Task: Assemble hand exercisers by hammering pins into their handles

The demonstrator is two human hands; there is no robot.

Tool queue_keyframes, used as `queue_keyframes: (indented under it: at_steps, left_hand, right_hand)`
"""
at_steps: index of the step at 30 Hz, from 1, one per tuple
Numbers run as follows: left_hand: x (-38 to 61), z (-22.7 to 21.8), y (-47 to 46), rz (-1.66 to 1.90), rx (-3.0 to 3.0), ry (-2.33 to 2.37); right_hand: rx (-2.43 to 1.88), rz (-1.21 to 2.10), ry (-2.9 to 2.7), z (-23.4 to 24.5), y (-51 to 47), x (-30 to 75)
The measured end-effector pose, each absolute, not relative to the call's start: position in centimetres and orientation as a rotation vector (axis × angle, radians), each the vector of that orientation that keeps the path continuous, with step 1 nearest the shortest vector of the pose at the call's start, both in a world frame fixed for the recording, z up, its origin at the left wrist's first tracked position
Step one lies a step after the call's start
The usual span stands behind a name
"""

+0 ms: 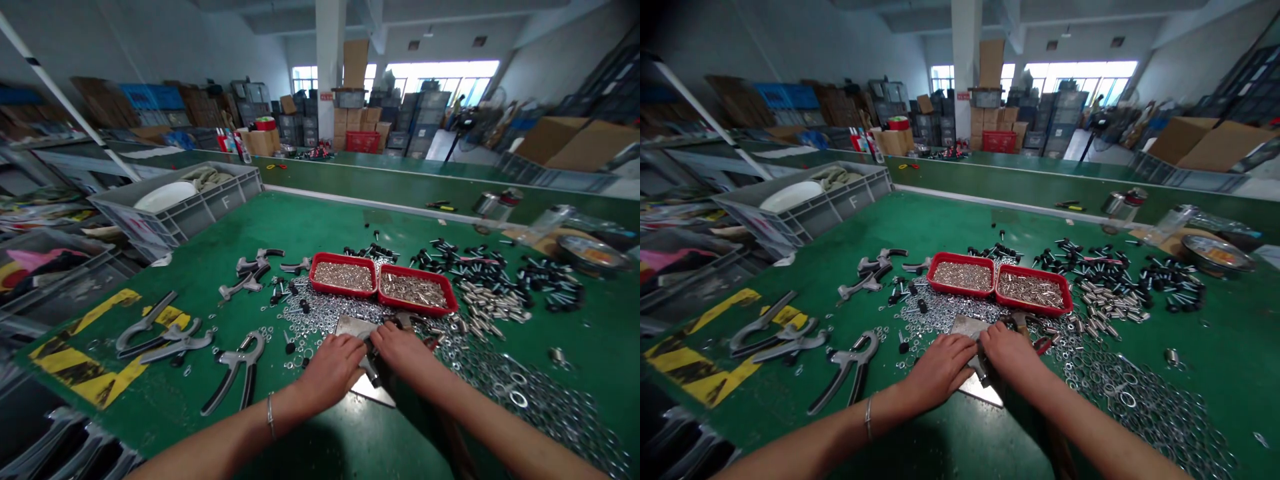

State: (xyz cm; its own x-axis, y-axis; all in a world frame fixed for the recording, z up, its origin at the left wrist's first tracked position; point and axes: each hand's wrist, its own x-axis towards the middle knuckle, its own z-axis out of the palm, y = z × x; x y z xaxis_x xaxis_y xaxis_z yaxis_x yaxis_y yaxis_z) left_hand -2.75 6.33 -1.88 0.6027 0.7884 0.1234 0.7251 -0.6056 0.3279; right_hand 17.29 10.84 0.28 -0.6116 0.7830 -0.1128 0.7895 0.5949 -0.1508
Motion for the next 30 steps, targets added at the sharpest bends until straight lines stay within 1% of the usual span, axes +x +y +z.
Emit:
queue_keyframes:
  at_steps: [4, 7, 9, 12, 14, 17, 18, 21, 23, 28, 30]
  left_hand:
    - [-2.9, -1.9, 6.2, 0.392, 2.592, 1.243]
    - [-2.9, -2.0, 6.0, 0.409, 2.586, 1.259]
    - [-2.9, -2.1, 5.9, 0.417, 2.576, 1.265]
    - [-2.8, -2.2, 5.9, 0.426, 2.573, 1.256]
    - [-2.8, -2.2, 5.8, 0.433, 2.569, 1.255]
    - [-2.8, -2.2, 5.7, 0.468, 2.527, 1.264]
    - [-2.8, -2.2, 5.6, 0.482, 2.511, 1.268]
    - [-2.8, -2.0, 5.5, 0.498, 2.484, 1.278]
    - [-2.8, -1.9, 5.5, 0.497, 2.482, 1.277]
    - [-2.7, -2.2, 5.6, 0.512, 2.449, 1.269]
    - [-2.7, -2.8, 5.6, 0.559, 2.396, 1.297]
  right_hand:
    - [1.338, -0.249, 2.722, 0.2, 11.8, 17.2]
    - [1.397, -0.239, 2.677, -0.2, 11.7, 18.5]
    - [1.511, -0.177, 2.637, -0.4, 10.9, 19.7]
    - [1.800, 0.002, 2.437, -0.6, 9.3, 21.5]
    - [1.913, -0.004, 2.295, -0.7, 8.6, 22.6]
    - [2.039, -0.198, 2.300, -0.7, 8.2, 24.0]
    - [2.098, -0.330, 2.347, -0.6, 8.0, 24.3]
    - [2.154, -0.885, 2.515, -0.1, 6.9, 24.8]
    - [2.113, -1.110, 2.564, 0.2, 5.7, 24.7]
    - [1.877, -1.245, 2.442, 1.4, 3.7, 23.4]
    - [1.846, -1.281, 2.444, 2.1, 3.5, 22.7]
